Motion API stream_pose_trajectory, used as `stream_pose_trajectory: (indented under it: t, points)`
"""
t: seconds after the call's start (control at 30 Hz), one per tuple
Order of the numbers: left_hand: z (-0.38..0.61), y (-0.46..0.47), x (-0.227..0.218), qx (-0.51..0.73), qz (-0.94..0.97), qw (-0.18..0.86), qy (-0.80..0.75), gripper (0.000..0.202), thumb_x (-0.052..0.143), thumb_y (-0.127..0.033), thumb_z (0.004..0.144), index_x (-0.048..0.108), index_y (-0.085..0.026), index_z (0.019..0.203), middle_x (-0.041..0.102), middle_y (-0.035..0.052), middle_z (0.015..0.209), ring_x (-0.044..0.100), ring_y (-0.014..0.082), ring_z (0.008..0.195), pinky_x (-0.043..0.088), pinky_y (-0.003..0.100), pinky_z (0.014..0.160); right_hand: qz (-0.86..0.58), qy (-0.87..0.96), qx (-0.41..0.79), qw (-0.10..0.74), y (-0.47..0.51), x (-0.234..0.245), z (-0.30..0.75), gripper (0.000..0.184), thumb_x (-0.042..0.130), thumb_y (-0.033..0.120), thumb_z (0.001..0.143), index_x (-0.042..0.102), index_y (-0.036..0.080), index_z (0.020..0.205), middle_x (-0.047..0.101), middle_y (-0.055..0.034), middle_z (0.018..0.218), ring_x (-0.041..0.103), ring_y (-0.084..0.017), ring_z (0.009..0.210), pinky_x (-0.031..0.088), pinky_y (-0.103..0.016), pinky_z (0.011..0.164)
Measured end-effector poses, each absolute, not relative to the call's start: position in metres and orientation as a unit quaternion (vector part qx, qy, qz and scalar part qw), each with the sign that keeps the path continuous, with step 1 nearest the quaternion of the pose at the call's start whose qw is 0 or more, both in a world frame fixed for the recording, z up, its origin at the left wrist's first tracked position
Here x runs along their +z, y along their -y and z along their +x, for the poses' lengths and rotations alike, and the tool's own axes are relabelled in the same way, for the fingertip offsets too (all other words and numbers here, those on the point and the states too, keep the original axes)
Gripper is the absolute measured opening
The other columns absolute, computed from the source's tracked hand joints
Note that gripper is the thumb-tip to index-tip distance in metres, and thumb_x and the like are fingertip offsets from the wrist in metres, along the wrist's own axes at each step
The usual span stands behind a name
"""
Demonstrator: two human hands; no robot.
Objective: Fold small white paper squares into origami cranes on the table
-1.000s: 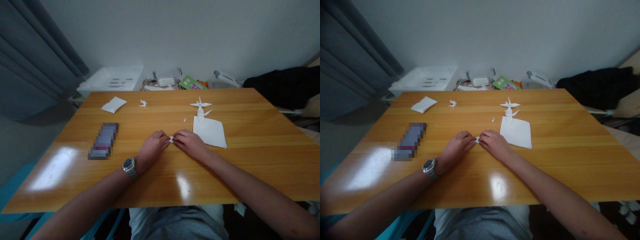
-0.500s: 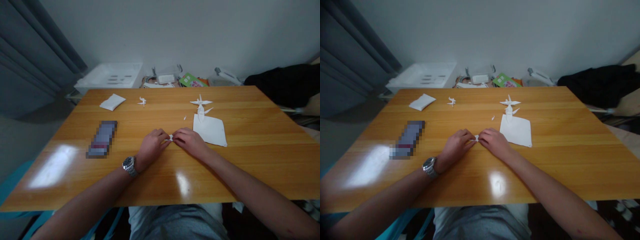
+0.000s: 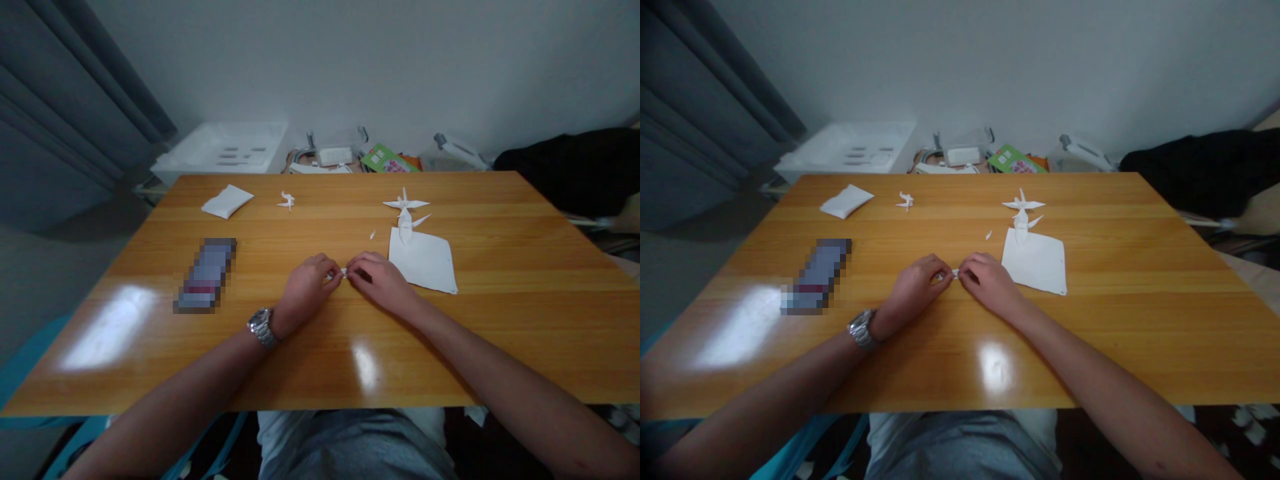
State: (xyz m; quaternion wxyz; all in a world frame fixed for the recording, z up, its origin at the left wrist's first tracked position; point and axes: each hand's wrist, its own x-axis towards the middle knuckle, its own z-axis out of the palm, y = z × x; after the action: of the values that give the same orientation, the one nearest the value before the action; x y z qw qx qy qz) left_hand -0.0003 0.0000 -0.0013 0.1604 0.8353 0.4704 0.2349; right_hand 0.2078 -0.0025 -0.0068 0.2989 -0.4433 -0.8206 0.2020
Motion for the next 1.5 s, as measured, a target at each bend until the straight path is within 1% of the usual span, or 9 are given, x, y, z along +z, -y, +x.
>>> stream_pose_trajectory:
  t: [0.47, 0.63, 0.73, 0.83, 0.93, 1.0, 1.17, 1.33, 1.5]
  points:
    - [0.001, -0.007, -0.004, 0.251, 0.812, 0.225, -0.477, 0.004, 0.066, -0.02, 0.089, 0.069, -0.019, 0.086, 0.069, 0.0029, 0.089, 0.064, 0.0167, 0.083, 0.05, 0.028, 0.076, -0.463, 0.794, 0.247, 0.307, -0.002, -0.005, 0.206, 0.008, 0.066, 0.012, 0.089, 0.069, 0.018, 0.084, 0.07, -0.0055, 0.09, 0.063, -0.02, 0.086, 0.049, -0.032, 0.079]
    - [-0.002, -0.005, -0.005, 0.271, 0.81, 0.227, -0.468, 0.013, 0.067, -0.024, 0.092, 0.069, -0.021, 0.105, 0.066, 0.003, 0.1, 0.064, 0.0157, 0.086, 0.052, 0.028, 0.078, -0.467, 0.805, 0.212, 0.3, 0.0, -0.005, 0.206, 0.007, 0.065, 0.015, 0.093, 0.069, 0.02, 0.089, 0.071, -0.0045, 0.092, 0.064, -0.02, 0.088, 0.049, -0.032, 0.08]
    - [-0.004, -0.001, -0.002, 0.246, 0.839, 0.192, -0.445, 0.013, 0.061, -0.026, 0.097, 0.072, -0.022, 0.103, 0.064, 0.0039, 0.105, 0.064, 0.016, 0.089, 0.051, 0.028, 0.08, -0.465, 0.822, 0.174, 0.278, 0.003, -0.005, 0.207, 0.007, 0.064, 0.017, 0.095, 0.07, 0.02, 0.092, 0.072, -0.005, 0.094, 0.065, -0.021, 0.091, 0.049, -0.032, 0.081]
    - [-0.004, 0.004, 0.003, 0.188, 0.885, 0.102, -0.413, 0.02, 0.053, -0.028, 0.102, 0.071, -0.019, 0.104, 0.064, 0.0066, 0.107, 0.062, 0.0182, 0.092, 0.05, 0.03, 0.081, -0.46, 0.844, 0.124, 0.248, 0.007, -0.004, 0.208, 0.011, 0.06, 0.02, 0.098, 0.071, 0.02, 0.096, 0.074, -0.0069, 0.097, 0.066, -0.022, 0.093, 0.051, -0.034, 0.081]
    - [-0.004, 0.01, 0.01, 0.118, 0.919, 0.002, -0.377, 0.027, 0.044, -0.027, 0.105, 0.067, -0.018, 0.115, 0.064, 0.009, 0.107, 0.059, 0.0224, 0.094, 0.047, 0.036, 0.083, -0.434, 0.874, 0.068, 0.208, 0.014, -0.004, 0.211, 0.02, 0.052, 0.023, 0.102, 0.072, 0.018, 0.104, 0.074, -0.01, 0.104, 0.067, -0.024, 0.097, 0.053, -0.037, 0.084]
    - [-0.004, 0.014, 0.014, 0.087, 0.928, -0.028, -0.361, 0.028, 0.043, -0.025, 0.105, 0.063, -0.017, 0.122, 0.064, 0.0098, 0.108, 0.058, 0.0242, 0.095, 0.046, 0.038, 0.084, -0.415, 0.889, 0.043, 0.187, 0.02, -0.004, 0.212, 0.025, 0.049, 0.025, 0.103, 0.071, 0.017, 0.111, 0.074, -0.0125, 0.111, 0.068, -0.026, 0.101, 0.055, -0.04, 0.087]
    - [-0.005, 0.021, 0.018, 0.069, 0.933, -0.031, -0.351, 0.034, 0.049, -0.031, 0.103, 0.055, -0.014, 0.132, 0.063, 0.0132, 0.119, 0.056, 0.0281, 0.109, 0.042, 0.041, 0.093, -0.41, 0.896, 0.037, 0.168, 0.035, -0.002, 0.211, 0.036, 0.054, 0.033, 0.101, 0.064, 0.014, 0.13, 0.066, -0.0195, 0.13, 0.064, -0.033, 0.117, 0.054, -0.051, 0.097]
    - [-0.006, 0.027, 0.017, 0.074, 0.927, -0.016, -0.367, 0.042, 0.053, -0.035, 0.101, 0.052, -0.013, 0.136, 0.062, 0.0146, 0.125, 0.056, 0.0293, 0.113, 0.041, 0.042, 0.096, -0.428, 0.892, 0.026, 0.143, 0.04, 0.002, 0.21, 0.048, 0.051, 0.042, 0.102, 0.058, 0.013, 0.14, 0.059, -0.0196, 0.143, 0.056, -0.035, 0.13, 0.049, -0.053, 0.107]
    - [-0.016, 0.032, 0.013, 0.075, 0.929, -0.004, -0.361, 0.042, 0.05, -0.031, 0.102, 0.049, -0.013, 0.14, 0.059, 0.0147, 0.136, 0.054, 0.0286, 0.124, 0.038, 0.042, 0.106, -0.425, 0.896, 0.021, 0.126, 0.037, -0.008, 0.218, 0.043, 0.043, 0.025, 0.105, 0.054, 0.009, 0.144, 0.053, -0.0185, 0.15, 0.052, -0.031, 0.138, 0.044, -0.052, 0.115]
